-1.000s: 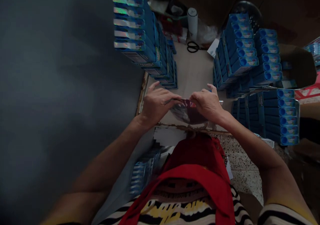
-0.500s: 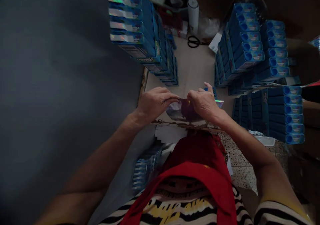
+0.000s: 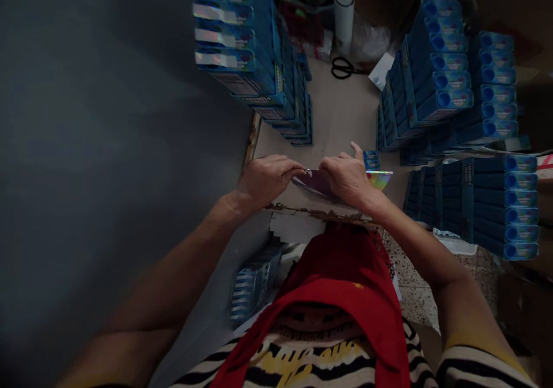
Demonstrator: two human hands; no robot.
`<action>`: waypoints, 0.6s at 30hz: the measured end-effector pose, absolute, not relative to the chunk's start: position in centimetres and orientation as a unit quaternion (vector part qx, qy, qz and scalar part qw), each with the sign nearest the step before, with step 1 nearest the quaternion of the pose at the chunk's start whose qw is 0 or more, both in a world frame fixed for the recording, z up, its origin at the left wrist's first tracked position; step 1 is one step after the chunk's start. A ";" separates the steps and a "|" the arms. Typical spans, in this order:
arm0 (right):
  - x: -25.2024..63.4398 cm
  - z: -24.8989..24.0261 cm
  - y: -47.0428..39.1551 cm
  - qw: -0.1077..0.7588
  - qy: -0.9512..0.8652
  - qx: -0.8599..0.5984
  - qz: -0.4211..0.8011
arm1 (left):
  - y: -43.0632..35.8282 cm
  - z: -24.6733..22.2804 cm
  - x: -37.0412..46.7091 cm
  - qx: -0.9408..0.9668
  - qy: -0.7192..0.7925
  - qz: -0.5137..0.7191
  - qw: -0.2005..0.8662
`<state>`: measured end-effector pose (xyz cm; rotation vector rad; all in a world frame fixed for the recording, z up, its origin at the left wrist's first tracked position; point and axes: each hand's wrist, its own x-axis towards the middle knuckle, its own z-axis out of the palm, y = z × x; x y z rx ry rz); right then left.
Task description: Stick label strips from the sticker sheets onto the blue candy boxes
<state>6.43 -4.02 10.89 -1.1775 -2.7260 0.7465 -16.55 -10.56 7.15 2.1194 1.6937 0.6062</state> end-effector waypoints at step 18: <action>5.5 10.9 -1.7 -0.001 -0.846 -0.371 0.384 | -10.8 9.3 -20.0 0.468 0.697 0.343 0.421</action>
